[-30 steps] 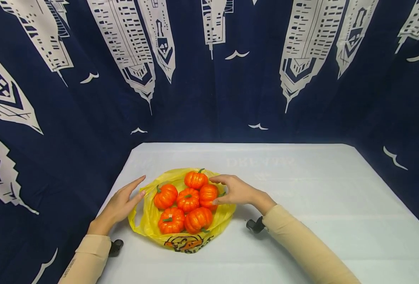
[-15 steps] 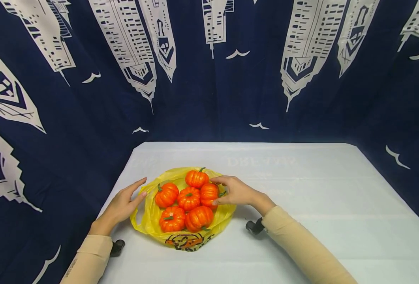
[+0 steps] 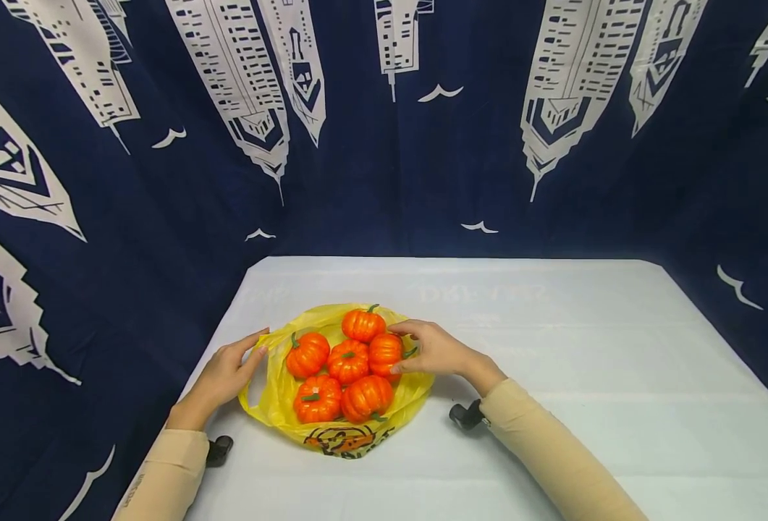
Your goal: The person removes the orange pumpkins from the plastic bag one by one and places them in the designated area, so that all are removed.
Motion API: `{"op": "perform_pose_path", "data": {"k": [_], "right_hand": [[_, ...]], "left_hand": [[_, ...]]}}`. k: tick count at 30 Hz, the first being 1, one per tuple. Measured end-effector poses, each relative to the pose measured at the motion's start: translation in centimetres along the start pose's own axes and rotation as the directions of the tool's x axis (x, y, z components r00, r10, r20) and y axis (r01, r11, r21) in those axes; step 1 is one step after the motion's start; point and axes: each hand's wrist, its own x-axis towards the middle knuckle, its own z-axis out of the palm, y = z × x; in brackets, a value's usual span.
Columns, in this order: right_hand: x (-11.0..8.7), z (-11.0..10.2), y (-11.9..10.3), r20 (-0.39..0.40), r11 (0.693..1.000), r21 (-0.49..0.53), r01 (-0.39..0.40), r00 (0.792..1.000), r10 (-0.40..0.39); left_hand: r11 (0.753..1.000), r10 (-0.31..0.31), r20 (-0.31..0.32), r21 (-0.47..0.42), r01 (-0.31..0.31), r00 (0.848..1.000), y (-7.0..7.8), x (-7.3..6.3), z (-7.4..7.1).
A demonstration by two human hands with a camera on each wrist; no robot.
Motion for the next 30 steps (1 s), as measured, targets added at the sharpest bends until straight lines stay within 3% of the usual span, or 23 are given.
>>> {"op": "perform_pose_path", "data": {"k": [11, 22, 30], "right_hand": [[0.3, 0.4, -0.2, -0.031, 0.997, 0.039, -0.071, 0.997, 0.072], [0.4, 1.1, -0.1, -0.04, 0.991, 0.08, -0.106, 0.993, 0.109], [0.5, 1.6, 0.2, -0.062, 0.992, 0.097, -0.083, 0.994, 0.089]], "left_hand": [[0.998, 0.052, -0.126, 0.044, -0.047, 0.991, -0.3, -0.3, 0.1], [0.999, 0.028, -0.131, 0.036, -0.024, 0.991, -0.1, -0.5, 0.1], [0.997, 0.067, -0.182, 0.05, -0.058, 0.981, -0.2, -0.6, 0.1]]}}
